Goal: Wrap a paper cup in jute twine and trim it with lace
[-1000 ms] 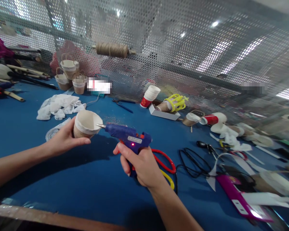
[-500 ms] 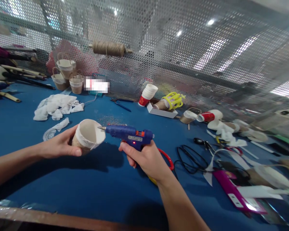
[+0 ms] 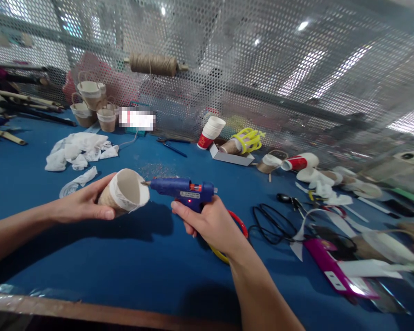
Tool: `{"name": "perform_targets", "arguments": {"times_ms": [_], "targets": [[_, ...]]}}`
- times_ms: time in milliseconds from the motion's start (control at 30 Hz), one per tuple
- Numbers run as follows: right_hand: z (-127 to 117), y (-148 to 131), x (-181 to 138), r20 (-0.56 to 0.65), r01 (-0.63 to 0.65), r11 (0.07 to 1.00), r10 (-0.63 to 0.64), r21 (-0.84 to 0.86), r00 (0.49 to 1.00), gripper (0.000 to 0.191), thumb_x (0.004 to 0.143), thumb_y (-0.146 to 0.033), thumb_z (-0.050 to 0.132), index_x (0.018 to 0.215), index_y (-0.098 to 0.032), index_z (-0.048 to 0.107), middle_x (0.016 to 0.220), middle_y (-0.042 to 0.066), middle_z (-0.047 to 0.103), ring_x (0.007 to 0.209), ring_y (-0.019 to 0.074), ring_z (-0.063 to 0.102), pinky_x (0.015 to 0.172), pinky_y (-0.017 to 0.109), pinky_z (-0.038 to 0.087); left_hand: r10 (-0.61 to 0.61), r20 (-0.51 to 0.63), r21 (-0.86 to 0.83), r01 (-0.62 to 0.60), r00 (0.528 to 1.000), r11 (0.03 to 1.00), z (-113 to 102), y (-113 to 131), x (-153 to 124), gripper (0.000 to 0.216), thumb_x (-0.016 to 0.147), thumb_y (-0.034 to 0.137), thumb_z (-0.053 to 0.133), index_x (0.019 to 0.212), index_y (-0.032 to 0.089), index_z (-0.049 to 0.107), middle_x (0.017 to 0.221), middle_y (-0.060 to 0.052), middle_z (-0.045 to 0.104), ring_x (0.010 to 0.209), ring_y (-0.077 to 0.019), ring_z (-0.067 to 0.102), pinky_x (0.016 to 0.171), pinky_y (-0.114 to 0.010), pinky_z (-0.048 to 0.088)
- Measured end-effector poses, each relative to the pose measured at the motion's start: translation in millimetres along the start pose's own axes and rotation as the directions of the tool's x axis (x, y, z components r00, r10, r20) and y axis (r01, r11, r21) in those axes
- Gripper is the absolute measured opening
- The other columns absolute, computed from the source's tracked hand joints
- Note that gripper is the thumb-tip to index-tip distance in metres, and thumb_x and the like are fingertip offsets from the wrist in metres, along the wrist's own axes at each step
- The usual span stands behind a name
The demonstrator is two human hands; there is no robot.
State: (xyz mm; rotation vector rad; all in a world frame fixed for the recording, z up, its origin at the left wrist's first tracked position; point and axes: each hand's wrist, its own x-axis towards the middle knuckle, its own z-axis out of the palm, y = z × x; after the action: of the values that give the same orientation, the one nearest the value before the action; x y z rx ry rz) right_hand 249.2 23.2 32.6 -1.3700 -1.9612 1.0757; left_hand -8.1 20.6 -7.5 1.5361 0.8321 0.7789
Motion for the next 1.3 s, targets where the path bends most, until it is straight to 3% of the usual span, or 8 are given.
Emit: {"name": "perform_targets", "arguments": {"times_ms": [133, 333, 533, 667, 833, 1100, 1300], "targets": [[-2, -2, -2, 0.037, -0.017, 0.999, 0.018, -0.038, 0.999, 0.030, 0.075, -0.042, 0.059, 0.064, -0.015, 0.059, 0.037, -0.004, 0.048, 0.036, 0.0081, 0.047, 0.040, 0.020, 0.043, -0.005, -0.009, 0.022, 0.006, 1.000, 1.000, -1, -1, 0, 0.060, 0.066, 0.037, 0.069, 0.116, 0.017, 0.043, 0.094, -0.004, 0.055, 0.083, -0.0177, 0.052, 0.070, -0.026, 0.046], [-3, -3, -2, 0.027, -0.033, 0.998, 0.032, 0.044, 0.999, 0.028, 0.074, -0.042, 0.061, 0.067, -0.015, 0.059, 0.038, -0.004, 0.047, 0.034, 0.0074, 0.044, 0.037, 0.020, 0.041, -0.006, 0.005, 0.047, 0.006, 1.000, 0.999, -1, 1, -1, 0.062, 0.065, 0.034, 0.069, 0.117, 0.017, 0.041, 0.096, -0.005, 0.055, 0.084, -0.0175, 0.053, 0.073, -0.026, 0.047], [-4, -4, -3, 0.112, -0.067, 0.996, 0.060, 0.056, 0.992, 0.027, 0.075, -0.040, 0.061, 0.064, -0.015, 0.056, 0.037, -0.005, 0.046, 0.035, 0.0061, 0.043, 0.039, 0.020, 0.040, 0.008, -0.014, 0.063, -0.008, 1.000, 0.998, -6, -5, 0, 0.064, 0.066, 0.038, 0.070, 0.120, 0.018, 0.042, 0.097, -0.005, 0.057, 0.085, -0.0184, 0.054, 0.073, -0.026, 0.047], [-3, -2, -4, 0.049, 0.013, 0.984, -0.022, 0.175, 0.999, 0.028, 0.081, -0.040, 0.054, 0.070, -0.015, 0.058, 0.038, -0.007, 0.045, 0.033, 0.0049, 0.039, 0.037, 0.019, 0.035, -0.032, -0.040, -0.133, 0.026, 0.999, 0.991, -4, -11, 0, 0.058, 0.069, 0.047, 0.065, 0.116, 0.018, 0.048, 0.097, -0.006, 0.060, 0.086, -0.0206, 0.057, 0.075, -0.029, 0.046], [5, 0, -3, -0.009, 0.082, 0.974, -0.082, 0.212, 0.997, 0.025, 0.083, -0.039, 0.052, 0.074, -0.017, 0.057, 0.039, -0.007, 0.046, 0.033, 0.0053, 0.039, 0.035, 0.020, 0.031, -0.128, 0.011, -0.411, 0.121, 0.992, 0.904, 1, -14, 3, 0.053, 0.068, 0.056, 0.063, 0.098, 0.014, 0.057, 0.090, -0.010, 0.062, 0.074, -0.0193, 0.061, 0.066, -0.030, 0.048], [19, 3, -4, -0.052, 0.157, 0.957, -0.149, 0.243, 0.987, 0.025, 0.085, -0.037, 0.052, 0.077, -0.015, 0.059, 0.042, -0.006, 0.047, 0.036, 0.0063, 0.042, 0.040, 0.021, 0.036, -0.095, 0.015, -0.517, 0.089, 0.995, 0.852, 4, -18, 6, 0.046, 0.073, 0.048, 0.063, 0.102, 0.014, 0.057, 0.091, -0.010, 0.064, 0.076, -0.0183, 0.063, 0.069, -0.029, 0.048], [23, 3, -4, -0.008, 0.152, 0.948, -0.156, 0.279, 0.988, 0.025, 0.085, -0.037, 0.051, 0.076, -0.015, 0.059, 0.040, -0.007, 0.046, 0.034, 0.0056, 0.041, 0.038, 0.021, 0.036, -0.151, 0.080, -0.558, 0.170, 0.985, 0.812, 7, -15, 7, 0.050, 0.070, 0.055, 0.062, 0.093, 0.010, 0.059, 0.080, -0.010, 0.064, 0.069, -0.0182, 0.063, 0.061, -0.027, 0.049]]}}
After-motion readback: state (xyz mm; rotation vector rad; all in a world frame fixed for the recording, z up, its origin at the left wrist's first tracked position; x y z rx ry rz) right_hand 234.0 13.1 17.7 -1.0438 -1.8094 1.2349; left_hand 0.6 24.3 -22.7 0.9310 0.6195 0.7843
